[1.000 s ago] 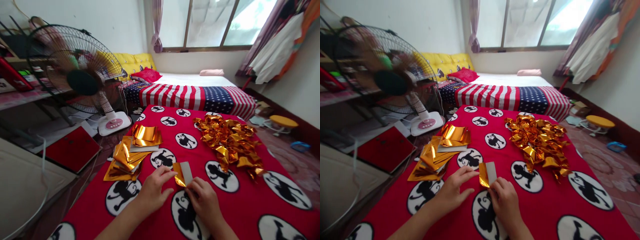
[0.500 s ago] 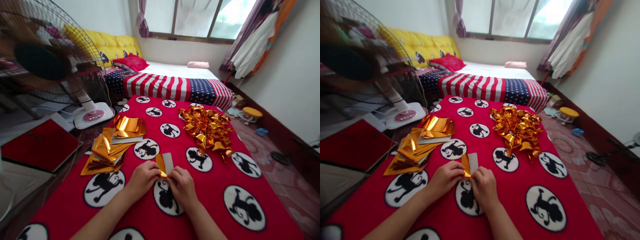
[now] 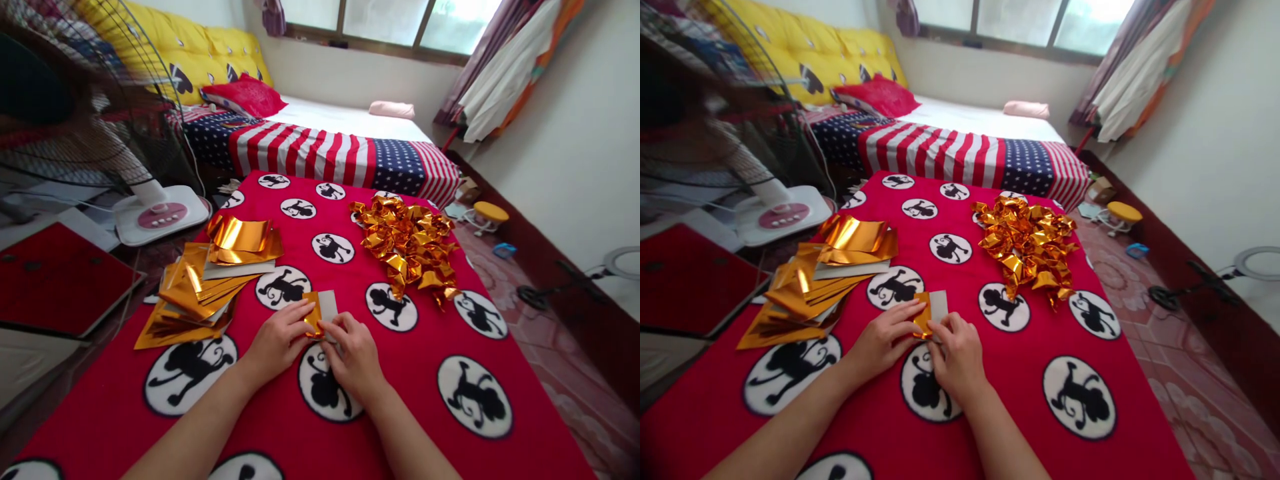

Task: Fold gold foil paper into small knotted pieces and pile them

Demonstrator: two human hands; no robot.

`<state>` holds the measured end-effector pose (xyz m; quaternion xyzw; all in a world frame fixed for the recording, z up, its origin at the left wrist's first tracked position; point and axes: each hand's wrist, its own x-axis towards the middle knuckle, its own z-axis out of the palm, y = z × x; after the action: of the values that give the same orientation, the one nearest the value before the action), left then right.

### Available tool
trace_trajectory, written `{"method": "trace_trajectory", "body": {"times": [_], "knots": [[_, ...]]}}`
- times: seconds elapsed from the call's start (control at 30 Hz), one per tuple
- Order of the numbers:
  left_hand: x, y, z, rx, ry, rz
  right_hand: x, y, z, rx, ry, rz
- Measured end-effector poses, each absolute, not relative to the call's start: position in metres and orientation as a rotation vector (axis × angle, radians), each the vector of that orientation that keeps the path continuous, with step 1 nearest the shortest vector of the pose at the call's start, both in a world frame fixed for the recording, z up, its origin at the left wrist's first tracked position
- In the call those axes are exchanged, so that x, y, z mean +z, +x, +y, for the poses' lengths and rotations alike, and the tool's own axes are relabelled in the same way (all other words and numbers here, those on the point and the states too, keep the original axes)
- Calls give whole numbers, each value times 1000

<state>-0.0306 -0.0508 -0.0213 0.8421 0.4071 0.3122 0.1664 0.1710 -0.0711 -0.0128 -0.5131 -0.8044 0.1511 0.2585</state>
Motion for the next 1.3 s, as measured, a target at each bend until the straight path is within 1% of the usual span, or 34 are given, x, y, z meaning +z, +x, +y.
{"method": "trace_trajectory", "body": {"times": [0.23,0.4,0.5,0.67,0.87,1.3], "knots": [[-18,-29,-49,744,2455,1177,-11,168,-73,418,-1466,-2128],[-19,-28,-58,833,2603,1181,-13,172,-80,460,-1433,-2083],[-17,-27,-62,902,2562,1192,-13,174,-82,483,-1449,-2072],[-13,-28,-60,838,2442,1147,-14,176,-85,530,-1463,-2020],[-15,-31,-54,851,2335,1119,-16,175,-89,575,-1478,-1938],[-14,-29,-51,810,2253,1139,-15,171,-91,530,-1497,-1978]]}}
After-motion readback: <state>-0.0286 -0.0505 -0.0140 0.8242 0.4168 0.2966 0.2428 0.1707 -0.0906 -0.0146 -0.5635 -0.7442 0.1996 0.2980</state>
